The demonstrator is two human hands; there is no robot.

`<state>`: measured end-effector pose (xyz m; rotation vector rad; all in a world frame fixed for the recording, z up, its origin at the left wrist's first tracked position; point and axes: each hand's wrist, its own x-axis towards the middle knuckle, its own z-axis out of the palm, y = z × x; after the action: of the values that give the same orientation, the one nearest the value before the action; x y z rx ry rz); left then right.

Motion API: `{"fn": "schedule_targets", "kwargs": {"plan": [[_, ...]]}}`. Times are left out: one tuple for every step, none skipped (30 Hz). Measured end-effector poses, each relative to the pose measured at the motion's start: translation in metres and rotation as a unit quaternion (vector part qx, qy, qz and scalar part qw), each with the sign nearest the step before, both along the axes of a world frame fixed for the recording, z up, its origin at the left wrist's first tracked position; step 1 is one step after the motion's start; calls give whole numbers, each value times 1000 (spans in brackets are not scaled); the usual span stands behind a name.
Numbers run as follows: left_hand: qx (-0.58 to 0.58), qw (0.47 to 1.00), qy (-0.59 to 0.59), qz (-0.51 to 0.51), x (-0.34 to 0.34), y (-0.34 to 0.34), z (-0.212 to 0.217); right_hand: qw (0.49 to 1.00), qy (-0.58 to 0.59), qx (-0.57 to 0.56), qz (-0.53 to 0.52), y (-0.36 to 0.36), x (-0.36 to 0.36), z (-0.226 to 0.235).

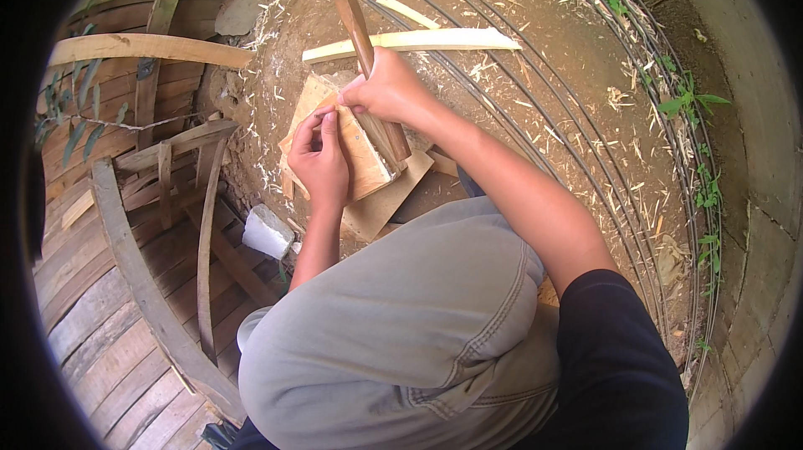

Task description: The person assembles a small wooden box by hammering nails into pre-cut wooden pieces. They position the pieces, drive nails with a hammer, and adjust the components to form a box structure.

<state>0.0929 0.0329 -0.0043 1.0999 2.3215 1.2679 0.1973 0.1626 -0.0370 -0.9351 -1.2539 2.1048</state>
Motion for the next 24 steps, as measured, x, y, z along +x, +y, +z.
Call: {"fn": "schedule_targets", "kwargs": {"plan": [[-1,1000,8,-1,1,0,0,1000,0,0,0,0,0,0],[-2,1000,16,-2,2,0,0,1000,-2,1,1,0,0,0],[-3,1000,24,-4,2,0,0,1000,-5,2,3,1,-1,0],[-3,1000,22,-1,3,0,0,1000,-7,3,4,1,-1,-1],[-2,1000,21,1,3,0,-1,1000,-7,0,3,1,0,0],[-2,1000,19,3,3,1,-1,1000,-7,-3,2,0,0,0],[-3,1000,20,4,4,1,-1,1000,-7,-5,1,0,0,1],[-3,1000,22,5,4,1,-1,1000,-6,-4,1,0,0,1],[-4,1000,25,6,4,1,-1,1000,-4,-2,1,0,0,1],[-4,999,31,6,4,1,-1,1000,-3,-1,0,0,-1,1],[-4,999,37,5,6,2,0,1000,-2,3,-2,0,0,0],[-4,999,43,4,7,2,1,1000,-1,6,-4,0,0,0],[-5,999,43,3,8,3,1,1000,0,10,-7,1,1,-1],[-6,999,44,4,9,3,2,1000,-15,18,-1,1,1,1],[-7,999,45,5,9,3,2,999,-30,26,5,1,1,2],[-2,999,47,4,10,3,3,998,-44,34,11,1,1,4],[4,999,49,4,10,2,2,998,-50,30,11,1,1,8],[10,999,51,3,9,2,2,998,-57,25,10,1,1,12],[11,999,49,5,9,1,1,998,-63,21,10,0,1,16],[14,999,47,7,8,2,0,995,-83,39,24,1,0,16],[18,999,44,9,7,2,0,992,-104,57,38,3,1,17],[24,999,37,10,7,2,-1,988,-125,75,52,5,2,18],[34,999,29,11,7,3,-3,988,-120,80,50,5,2,21],[43,999,21,13,6,3,-4,989,-115,85,48,5,2,24]]}}
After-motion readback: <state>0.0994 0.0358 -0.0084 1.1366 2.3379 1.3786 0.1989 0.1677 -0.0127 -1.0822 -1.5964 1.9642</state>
